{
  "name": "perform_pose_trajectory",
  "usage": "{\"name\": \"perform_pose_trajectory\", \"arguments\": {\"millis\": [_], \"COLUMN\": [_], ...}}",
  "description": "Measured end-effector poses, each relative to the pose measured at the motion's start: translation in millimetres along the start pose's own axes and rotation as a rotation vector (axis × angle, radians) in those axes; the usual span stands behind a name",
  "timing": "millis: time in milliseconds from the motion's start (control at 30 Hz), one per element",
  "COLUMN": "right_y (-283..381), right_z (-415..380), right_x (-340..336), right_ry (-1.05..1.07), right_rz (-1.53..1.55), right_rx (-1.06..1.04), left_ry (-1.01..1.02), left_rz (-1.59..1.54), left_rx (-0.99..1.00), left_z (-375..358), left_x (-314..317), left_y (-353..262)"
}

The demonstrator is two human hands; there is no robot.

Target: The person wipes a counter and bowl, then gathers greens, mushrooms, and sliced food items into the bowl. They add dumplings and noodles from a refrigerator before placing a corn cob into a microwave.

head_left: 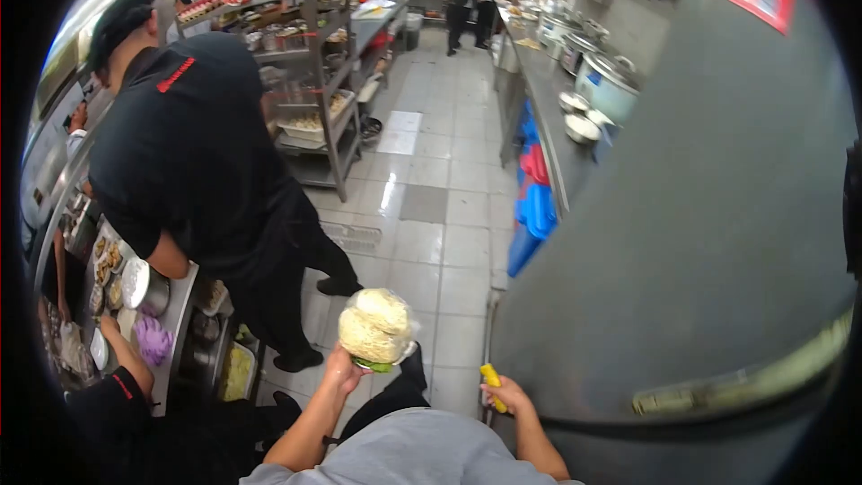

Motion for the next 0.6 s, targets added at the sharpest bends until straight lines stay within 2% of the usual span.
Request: {"name": "perform_pose_trajectory", "arguments": {"millis": [167,300,500,600], "right_y": [155,253,349,422], "right_z": [95,153,286,378], "right_x": [-63,-116,-191,-250], "right_ry": [-0.103,-0.225,-0.294,-0.302], "right_rz": [0.002,0.198,0.324,0.267], "right_rx": [0.095,0.009,0.084,0.021], "left_ry": [-0.033,0.024,0.042,-0.032], "left_rz": [-0.001,0.040,0.088,0.080], "left_rx": [0.046,0.043,0.043,0.043], "left_z": [168,289,491,603], "left_x": [70,176,303,351], "left_y": [-66,-145,-210,-237]}}
Point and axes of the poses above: each hand's wrist, its own z-axis towards the middle knuckle, its own x-axis out of the palm, y = z × x, the point moved 1 cm from there along z, towards the middle knuckle, and after that the axes turned 2 degrees about -z, right-handed, at the moved point
